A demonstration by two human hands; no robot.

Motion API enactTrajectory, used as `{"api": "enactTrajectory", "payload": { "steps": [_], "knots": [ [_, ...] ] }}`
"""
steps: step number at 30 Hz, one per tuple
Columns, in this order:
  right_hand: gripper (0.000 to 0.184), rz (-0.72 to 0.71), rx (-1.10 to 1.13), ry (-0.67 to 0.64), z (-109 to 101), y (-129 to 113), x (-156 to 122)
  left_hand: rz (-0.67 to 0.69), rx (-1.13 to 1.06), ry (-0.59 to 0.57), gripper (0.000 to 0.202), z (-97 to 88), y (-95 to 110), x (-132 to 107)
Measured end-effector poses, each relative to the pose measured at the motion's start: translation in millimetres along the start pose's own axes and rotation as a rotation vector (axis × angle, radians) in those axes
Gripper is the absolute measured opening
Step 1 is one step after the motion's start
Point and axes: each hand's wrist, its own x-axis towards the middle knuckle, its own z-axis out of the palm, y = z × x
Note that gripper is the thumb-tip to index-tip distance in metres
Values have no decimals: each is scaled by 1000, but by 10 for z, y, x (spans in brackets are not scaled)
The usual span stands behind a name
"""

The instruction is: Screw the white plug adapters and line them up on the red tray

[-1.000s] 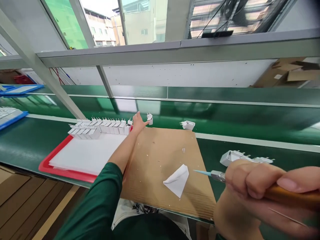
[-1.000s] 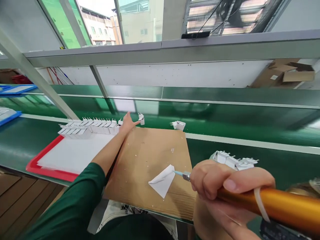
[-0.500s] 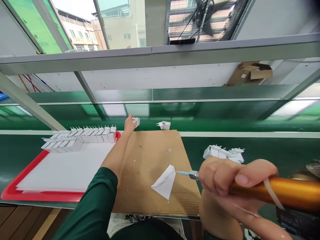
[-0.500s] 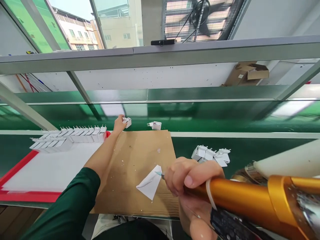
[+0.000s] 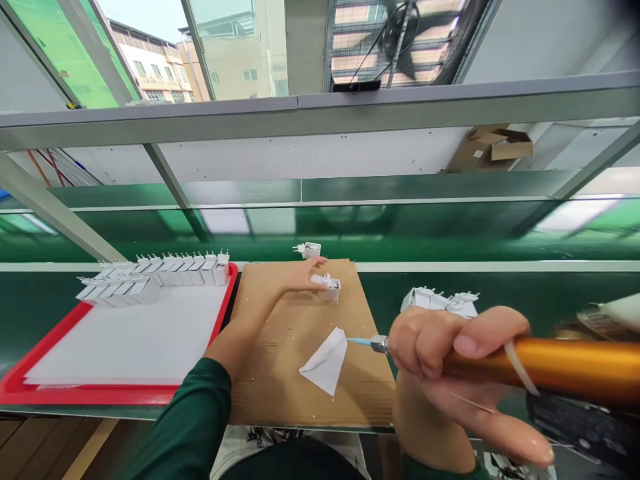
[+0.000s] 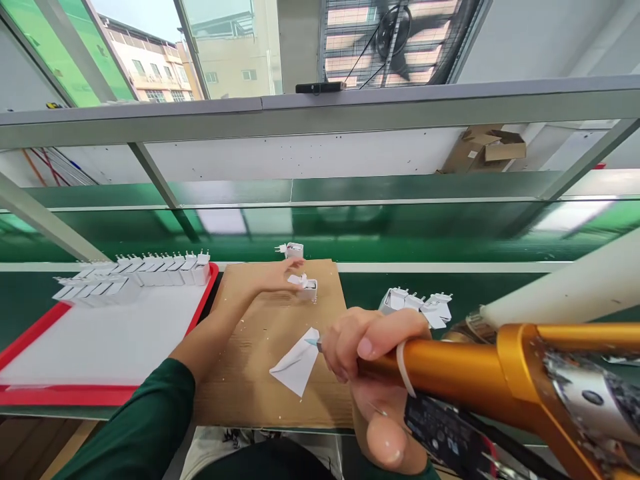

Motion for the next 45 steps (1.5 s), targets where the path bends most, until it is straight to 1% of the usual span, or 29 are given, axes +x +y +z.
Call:
{"api": "enactTrajectory", "payload": {
  "steps": [3,5,7,9,11,12,14,16,18,20,22,24,25,27,30,32,34,35,36,37,39,40,43,44,45],
  "knots": [
    [43,-4,-17,-32,-52,17,-13,-57,154,79,66,-230,-109,321],
    [39,-11,-24,-45,-86,35,-25,-109,245,86,69,-331,-163,542],
    [38,-19,-20,-54,-101,42,-37,-154,325,60,61,-398,-187,705],
    [39,-10,-19,-53,-81,28,-51,-172,385,27,47,-481,-180,763],
    [40,18,-23,7,-31,-4,-66,-152,425,-5,40,-609,-140,691],
    [42,45,-31,47,-1,-24,-73,-132,436,-21,39,-684,-107,602],
    [46,89,-44,108,47,-57,-81,-84,442,-62,38,-816,-12,329],
    [47,114,-59,114,66,-73,-79,13,434,-145,33,-865,115,-43],
    [46,91,-52,96,55,-71,-68,178,408,-264,29,-795,255,-452],
    [42,61,-51,55,29,-60,-50,332,363,-355,36,-636,380,-824],
    [38,36,-57,25,1,-50,-25,423,329,-387,47,-461,464,-1108],
    [37,35,-78,1,-21,-45,4,438,323,-348,56,-333,498,-1293],
    [37,33,-84,-8,-30,-44,18,412,320,-306,60,-291,500,-1357],
    [36,20,-86,-48,-45,-39,44,309,285,-212,72,-228,487,-1454],
    [34,-4,-78,-86,-57,-29,60,66,156,-45,90,-71,476,-1596],
    [34,-11,-77,-76,-58,-28,51,-123,79,120,102,119,498,-1706],
    [36,5,-99,-39,-55,-36,29,-305,20,296,118,348,544,-1811],
    [36,17,-110,-26,-52,-41,17,-390,-6,360,125,460,570,-1853],
    [37,29,-120,-10,-49,-47,4,-469,-27,396,129,561,596,-1882],
    [37,39,-126,2,-46,-53,-6,-540,-41,408,129,646,617,-1899],
    [39,46,-131,20,-37,-63,-22,-630,-31,381,117,755,645,-1894],
    [40,50,-138,25,-32,-66,-25,-641,-7,361,107,781,649,-1877],
    [42,57,-158,34,-18,-70,-19,-603,49,346,66,777,636,-1808],
    [41,54,-153,32,-16,-68,-11,-590,52,348,57,763,626,-1787],
    [40,43,-137,18,-14,-66,0,-582,48,352,54,749,616,-1769]
  ]
}}
